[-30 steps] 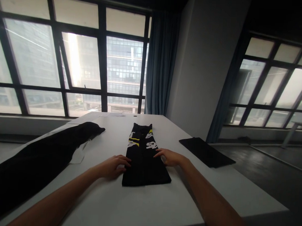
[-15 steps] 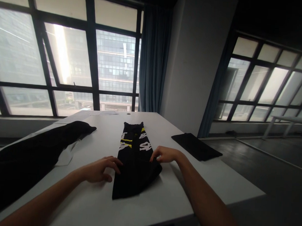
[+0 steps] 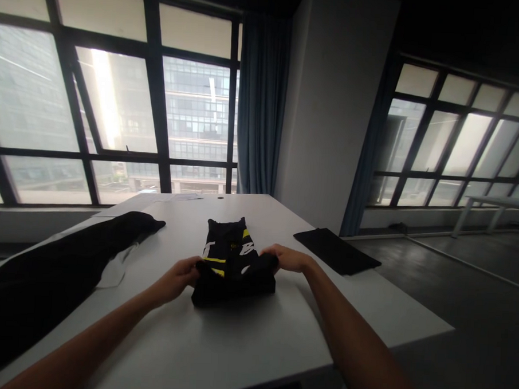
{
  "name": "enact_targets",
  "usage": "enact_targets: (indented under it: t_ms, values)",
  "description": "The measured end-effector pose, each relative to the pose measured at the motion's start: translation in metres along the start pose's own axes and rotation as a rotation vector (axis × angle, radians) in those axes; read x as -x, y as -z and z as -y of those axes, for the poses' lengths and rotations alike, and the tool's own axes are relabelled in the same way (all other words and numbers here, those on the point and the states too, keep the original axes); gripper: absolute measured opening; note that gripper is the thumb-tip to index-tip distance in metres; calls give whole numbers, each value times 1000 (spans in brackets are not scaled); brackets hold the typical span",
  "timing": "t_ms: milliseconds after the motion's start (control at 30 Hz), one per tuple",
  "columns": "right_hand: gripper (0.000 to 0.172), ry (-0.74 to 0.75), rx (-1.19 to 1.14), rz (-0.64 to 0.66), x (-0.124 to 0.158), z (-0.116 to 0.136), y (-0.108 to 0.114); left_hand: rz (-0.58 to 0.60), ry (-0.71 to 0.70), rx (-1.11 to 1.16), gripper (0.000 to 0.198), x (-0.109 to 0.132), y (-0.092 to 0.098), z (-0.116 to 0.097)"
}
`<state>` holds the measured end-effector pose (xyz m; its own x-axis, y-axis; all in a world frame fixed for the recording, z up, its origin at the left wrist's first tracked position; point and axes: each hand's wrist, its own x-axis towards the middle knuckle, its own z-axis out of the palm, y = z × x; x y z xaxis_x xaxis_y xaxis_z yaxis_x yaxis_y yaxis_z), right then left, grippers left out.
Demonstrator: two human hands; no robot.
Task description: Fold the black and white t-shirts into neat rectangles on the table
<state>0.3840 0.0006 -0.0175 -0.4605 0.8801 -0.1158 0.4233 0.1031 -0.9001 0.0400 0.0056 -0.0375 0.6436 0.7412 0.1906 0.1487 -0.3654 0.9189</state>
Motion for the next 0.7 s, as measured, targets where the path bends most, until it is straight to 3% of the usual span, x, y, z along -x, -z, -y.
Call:
enact_targets:
  t_ms: [100,200,300,433,600,700]
  values:
    - [38,-172,70,-290,-11,-8,-4,-228,135,37,60,-9,-1,14]
    - [61,-304,103,-365,-17,-14,-6,-284,201,-112,66,-13,2,28]
    - [66,-302,161,-332,-16,-14,-7,-231,178,-461,60,-11,3,32]
    - [49,-279,336,-312,-18,-12,-8,-177,81,-886,54,-5,1,28]
    - [49,-154,557,-314,-23,-14,-10,140,-63,-889,62,-5,7,30]
    - [56,-84,617,-264,-23,-18,-9,152,-110,-910,67,-7,13,37]
